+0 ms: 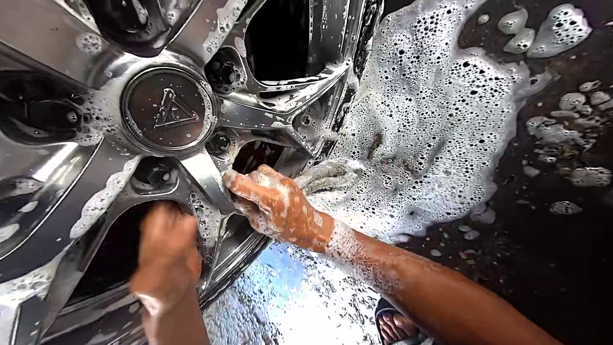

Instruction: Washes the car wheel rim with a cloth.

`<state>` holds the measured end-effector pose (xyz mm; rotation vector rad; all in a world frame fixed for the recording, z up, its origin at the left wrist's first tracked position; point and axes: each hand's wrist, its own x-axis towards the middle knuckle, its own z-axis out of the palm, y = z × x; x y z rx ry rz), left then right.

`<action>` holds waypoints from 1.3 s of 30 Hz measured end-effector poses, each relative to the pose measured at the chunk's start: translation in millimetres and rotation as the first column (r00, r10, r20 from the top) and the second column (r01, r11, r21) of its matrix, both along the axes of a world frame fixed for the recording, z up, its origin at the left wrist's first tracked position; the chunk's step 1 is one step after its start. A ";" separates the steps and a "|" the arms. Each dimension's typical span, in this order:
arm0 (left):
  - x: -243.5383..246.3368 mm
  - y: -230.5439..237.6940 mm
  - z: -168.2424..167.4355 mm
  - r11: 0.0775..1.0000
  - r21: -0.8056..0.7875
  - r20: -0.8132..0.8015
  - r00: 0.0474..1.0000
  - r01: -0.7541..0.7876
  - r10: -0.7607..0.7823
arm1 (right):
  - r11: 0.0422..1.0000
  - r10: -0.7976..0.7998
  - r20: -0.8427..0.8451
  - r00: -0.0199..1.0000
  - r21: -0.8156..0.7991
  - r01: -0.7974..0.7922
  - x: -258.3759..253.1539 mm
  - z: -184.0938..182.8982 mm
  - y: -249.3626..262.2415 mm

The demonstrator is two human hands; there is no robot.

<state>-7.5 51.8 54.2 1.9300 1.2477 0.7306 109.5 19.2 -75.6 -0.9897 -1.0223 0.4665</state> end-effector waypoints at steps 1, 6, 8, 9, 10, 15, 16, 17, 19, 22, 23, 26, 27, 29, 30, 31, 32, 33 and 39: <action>2.9 -5.0 -0.2 1.000 0.028 -0.181 0.984 0.009 -0.004 | 0.999 -0.035 -0.021 0.999 0.017 0.035 -5.0 -0.9 -2.1; 27.9 -12.2 -11.4 0.953 0.296 -0.634 0.735 -0.057 0.241 | 0.984 0.159 -0.217 0.963 -0.043 -0.172 -8.4 -6.4 -21.3; 15.0 -8.6 -11.3 0.972 0.235 -0.435 0.891 -0.027 0.130 | 0.956 0.268 -0.282 0.921 -0.036 -0.289 4.6 -4.0 -21.1; 9.0 -6.3 -11.6 0.983 0.181 -0.276 0.958 -0.022 0.073 | 0.949 0.295 -0.306 0.905 -0.017 -0.315 8.2 -2.7 -17.8; 7.9 -4.6 -10.3 0.992 0.123 -0.165 0.986 -0.018 0.038 | 0.949 0.299 -0.318 0.900 -0.004 -0.317 9.2 -1.0 -13.2; 11.6 4.9 0.2 0.995 -0.047 -0.006 0.996 -0.091 0.091 | 0.987 0.144 -0.222 0.964 -0.041 -0.157 6.6 12.4 4.1; 12.5 5.2 1.3 0.992 -0.076 -0.006 0.995 -0.098 0.097 | 0.981 0.150 -0.265 0.952 -0.082 -0.178 4.4 12.0 0.0; 12.8 5.2 2.3 0.989 -0.108 0.000 0.995 -0.099 0.100 | 0.965 0.157 -0.324 0.933 -0.150 -0.214 2.3 11.7 -4.5; 13.6 6.8 2.7 0.980 -0.123 0.031 0.987 -0.155 0.160 | 0.912 0.201 -0.435 0.878 -0.243 -0.329 4.5 12.6 -7.2; 15.3 7.8 0.9 0.944 -0.142 0.070 0.948 -0.297 0.309 | 0.920 0.246 -0.406 0.880 -0.189 -0.344 16.5 21.0 4.1; 16.5 7.8 0.4 0.930 -0.157 0.046 0.938 -0.333 0.343 | 0.933 0.243 -0.396 0.886 -0.155 -0.325 18.6 23.0 7.7; 24.3 5.7 -0.4 0.879 -0.231 -0.011 0.904 -0.417 0.426 | 0.949 0.168 -0.371 0.913 -0.190 -0.252 5.7 14.8 -1.1; 26.9 5.7 0.0 0.874 -0.256 0.001 0.903 -0.414 0.429 | 0.935 0.168 -0.370 0.914 -0.235 -0.267 2.1 11.2 -6.7; 30.4 3.9 -0.1 0.878 -0.260 0.017 0.907 -0.403 0.421 | 0.884 0.232 -0.363 0.903 -0.310 -0.351 6.4 8.8 -13.3; 31.3 2.6 -0.1 0.885 -0.244 0.011 0.911 -0.397 0.412 | 0.864 0.268 -0.350 0.897 -0.325 -0.385 12.5 12.2 -12.4; 32.2 2.6 -0.9 0.892 -0.223 0.000 0.915 -0.393 0.403 | 0.873 0.273 -0.325 0.905 -0.313 -0.375 19.1 17.3 -7.7; 32.3 2.9 -2.2 0.896 -0.206 -0.023 0.917 -0.394 0.398 | 0.898 0.251 -0.303 0.919 -0.281 -0.338 25.7 23.4 -1.2; 31.5 2.9 -3.4 0.897 -0.194 -0.052 0.917 -0.398 0.396 | 0.927 0.217 -0.287 0.933 -0.239 -0.289 30.7 28.9 4.9; 29.7 0.3 -3.8 0.882 -0.201 -0.105 0.904 -0.426 0.414 | 0.962 0.128 -0.228 0.965 -0.207 -0.177 -0.6 7.0 -15.9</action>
